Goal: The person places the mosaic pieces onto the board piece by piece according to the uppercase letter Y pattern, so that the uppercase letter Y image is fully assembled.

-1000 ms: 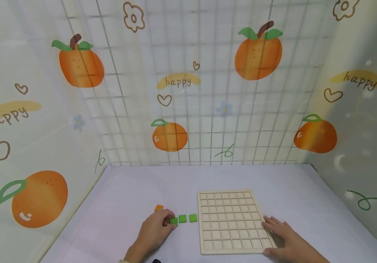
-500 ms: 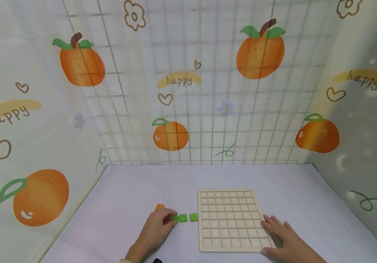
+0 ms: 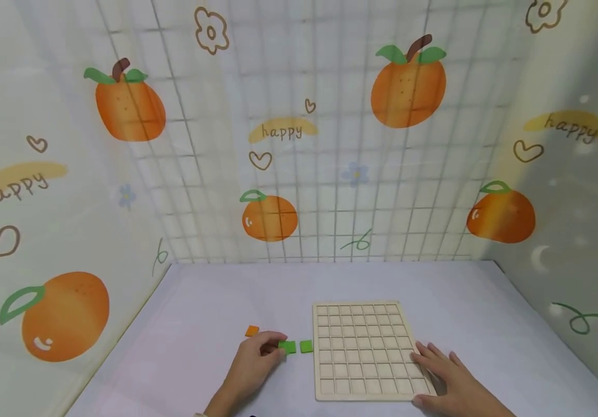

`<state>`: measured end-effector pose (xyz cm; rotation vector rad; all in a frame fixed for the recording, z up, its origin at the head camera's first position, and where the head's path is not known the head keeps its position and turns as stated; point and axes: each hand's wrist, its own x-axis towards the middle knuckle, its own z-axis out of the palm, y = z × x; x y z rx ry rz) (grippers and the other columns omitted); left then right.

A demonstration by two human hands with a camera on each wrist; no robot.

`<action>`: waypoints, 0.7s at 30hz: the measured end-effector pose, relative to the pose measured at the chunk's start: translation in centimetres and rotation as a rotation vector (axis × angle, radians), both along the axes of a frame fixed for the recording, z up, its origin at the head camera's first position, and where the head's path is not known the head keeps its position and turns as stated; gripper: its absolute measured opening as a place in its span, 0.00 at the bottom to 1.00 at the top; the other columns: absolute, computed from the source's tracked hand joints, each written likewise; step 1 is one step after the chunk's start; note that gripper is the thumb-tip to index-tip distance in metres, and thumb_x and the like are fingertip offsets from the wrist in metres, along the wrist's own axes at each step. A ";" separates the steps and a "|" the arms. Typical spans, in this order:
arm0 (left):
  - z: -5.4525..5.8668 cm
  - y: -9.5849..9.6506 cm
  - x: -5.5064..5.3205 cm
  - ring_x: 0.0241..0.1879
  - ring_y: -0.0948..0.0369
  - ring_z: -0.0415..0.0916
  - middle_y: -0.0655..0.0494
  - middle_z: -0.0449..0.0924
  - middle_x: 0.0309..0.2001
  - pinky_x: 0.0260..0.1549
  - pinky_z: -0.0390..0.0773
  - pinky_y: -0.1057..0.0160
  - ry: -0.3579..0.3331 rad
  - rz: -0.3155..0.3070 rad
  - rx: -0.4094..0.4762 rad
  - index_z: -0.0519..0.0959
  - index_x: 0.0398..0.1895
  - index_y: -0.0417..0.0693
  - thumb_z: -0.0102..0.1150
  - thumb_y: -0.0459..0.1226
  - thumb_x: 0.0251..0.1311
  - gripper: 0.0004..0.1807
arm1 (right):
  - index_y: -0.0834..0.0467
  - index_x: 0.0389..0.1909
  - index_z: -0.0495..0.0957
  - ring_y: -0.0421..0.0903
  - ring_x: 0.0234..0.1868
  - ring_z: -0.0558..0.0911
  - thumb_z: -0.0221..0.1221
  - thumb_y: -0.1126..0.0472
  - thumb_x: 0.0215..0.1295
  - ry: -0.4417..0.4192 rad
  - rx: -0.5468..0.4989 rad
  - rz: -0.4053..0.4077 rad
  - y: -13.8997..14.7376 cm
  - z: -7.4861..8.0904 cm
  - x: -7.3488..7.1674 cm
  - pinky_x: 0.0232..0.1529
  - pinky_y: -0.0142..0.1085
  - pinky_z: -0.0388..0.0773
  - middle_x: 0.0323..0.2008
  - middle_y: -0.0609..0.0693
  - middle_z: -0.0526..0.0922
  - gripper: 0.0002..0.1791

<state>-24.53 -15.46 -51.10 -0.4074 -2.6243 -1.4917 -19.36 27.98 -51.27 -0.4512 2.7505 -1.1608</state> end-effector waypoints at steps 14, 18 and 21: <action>0.3 0.7 0.0 0.39 0.60 0.77 0.58 0.82 0.41 0.38 0.78 0.67 -0.087 0.004 0.030 0.84 0.50 0.46 0.70 0.35 0.57 0.17 | 0.62 0.69 0.70 0.69 0.73 0.55 0.71 0.38 0.52 0.087 0.072 -0.019 0.3 0.0 0.0 0.54 0.10 0.22 0.72 0.62 0.65 0.49; 0.2 0.7 0.2 0.40 0.60 0.77 0.57 0.82 0.42 0.38 0.78 0.67 -0.100 0.003 0.022 0.84 0.51 0.46 0.71 0.34 0.56 0.17 | 0.62 0.69 0.70 0.71 0.73 0.53 0.72 0.40 0.53 0.079 0.047 -0.003 0.2 -0.1 0.0 0.54 0.10 0.23 0.72 0.63 0.64 0.48; 0.1 0.8 0.3 0.40 0.60 0.77 0.56 0.82 0.43 0.38 0.78 0.67 -0.106 0.004 0.027 0.84 0.50 0.46 0.71 0.33 0.56 0.18 | 0.62 0.69 0.70 0.72 0.73 0.52 0.72 0.42 0.53 0.070 0.015 0.012 0.2 0.0 0.2 0.54 0.09 0.25 0.72 0.64 0.63 0.46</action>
